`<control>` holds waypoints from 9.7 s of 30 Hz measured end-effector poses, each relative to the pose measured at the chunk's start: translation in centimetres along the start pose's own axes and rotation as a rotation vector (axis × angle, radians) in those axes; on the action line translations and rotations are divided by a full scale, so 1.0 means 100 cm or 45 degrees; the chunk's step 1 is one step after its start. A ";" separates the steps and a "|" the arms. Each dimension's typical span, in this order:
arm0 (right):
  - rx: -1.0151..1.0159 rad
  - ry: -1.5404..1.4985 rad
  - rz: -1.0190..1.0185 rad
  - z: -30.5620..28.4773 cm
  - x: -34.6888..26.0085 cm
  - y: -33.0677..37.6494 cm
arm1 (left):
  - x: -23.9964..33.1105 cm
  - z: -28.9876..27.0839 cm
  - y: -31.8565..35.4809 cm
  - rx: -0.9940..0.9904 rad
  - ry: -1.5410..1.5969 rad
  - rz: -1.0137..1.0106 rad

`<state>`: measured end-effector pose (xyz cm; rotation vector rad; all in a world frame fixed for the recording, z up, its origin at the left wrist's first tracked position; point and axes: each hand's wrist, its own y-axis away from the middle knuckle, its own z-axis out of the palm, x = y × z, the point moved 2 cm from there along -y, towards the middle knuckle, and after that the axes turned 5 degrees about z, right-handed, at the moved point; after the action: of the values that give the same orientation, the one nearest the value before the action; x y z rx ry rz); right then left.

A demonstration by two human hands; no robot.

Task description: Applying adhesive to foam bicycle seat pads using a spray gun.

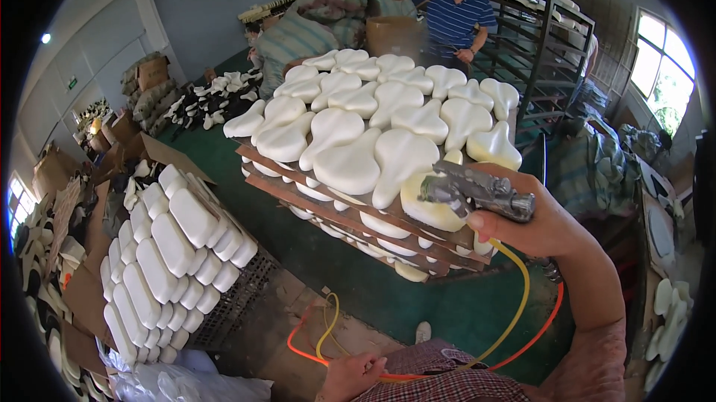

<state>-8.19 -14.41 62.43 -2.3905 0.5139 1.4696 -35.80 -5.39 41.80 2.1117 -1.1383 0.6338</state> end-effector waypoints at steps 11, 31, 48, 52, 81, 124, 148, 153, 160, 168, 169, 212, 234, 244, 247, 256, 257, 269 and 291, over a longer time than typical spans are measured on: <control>0.365 0.020 0.084 -0.131 0.068 -0.008 | 0.063 0.033 -0.038 -0.024 -0.085 -0.003; 0.338 0.118 0.007 -0.242 0.110 0.012 | 0.159 0.133 -0.108 0.089 -0.064 0.102; -0.098 -0.097 0.052 -0.117 0.053 0.118 | 0.119 0.159 0.014 0.055 -0.006 0.122; 0.164 0.013 -0.014 -0.155 0.074 0.106 | 0.120 0.177 0.012 0.092 -0.004 0.114; 0.068 0.028 0.051 -0.302 0.160 0.176 | 0.250 0.286 -0.038 0.099 -0.019 0.042; 0.042 -0.076 0.028 -0.349 0.165 0.280 | 0.301 0.332 -0.040 -0.033 -0.078 0.135; -0.203 -0.120 -0.166 -0.343 0.171 0.260 | 0.327 0.350 -0.057 0.233 -0.088 0.085; -0.020 0.059 -0.200 -0.417 0.206 0.217 | 0.367 0.381 -0.120 0.267 -0.110 0.105; -0.085 -0.130 -0.064 -0.530 0.278 0.216 | 0.409 0.443 -0.210 0.186 -0.157 0.091; 0.176 -0.123 -0.050 -0.628 0.332 0.203 | 0.483 0.489 -0.319 -0.113 -0.160 0.200; 0.148 -0.149 -0.053 -0.636 0.335 0.203 | 0.488 0.494 -0.330 -0.148 -0.181 0.215; 0.579 -1.085 0.272 -1.063 0.707 -0.054 | 0.558 0.455 -0.734 1.818 2.263 -0.478; 0.123 -0.990 0.302 -0.898 0.628 -0.204 | 0.474 0.401 -0.702 2.400 2.314 -0.622; 0.052 -0.871 0.331 -0.864 0.614 -0.238 | 0.474 0.380 -0.695 2.401 2.239 -0.651; 0.054 -0.893 0.364 -0.860 0.616 -0.242 | 0.481 0.373 -0.698 2.435 2.242 -0.690; -0.018 -0.919 0.374 -0.857 0.622 -0.257 | 0.463 0.359 -0.707 2.360 2.392 -0.671; -0.016 -0.918 0.382 -0.856 0.623 -0.259 | 0.461 0.357 -0.708 2.325 2.418 -0.715; -0.071 -0.815 0.464 -0.866 0.627 -0.265 | 0.471 0.362 -0.712 2.482 2.208 -0.646; -0.007 -0.777 0.443 -0.861 0.641 -0.276 | 0.479 0.329 -0.717 2.496 2.081 -0.285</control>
<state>99.12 -35.50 44.29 -1.7636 0.7811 2.2221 53.40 -25.82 29.41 1.3018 1.1642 3.1124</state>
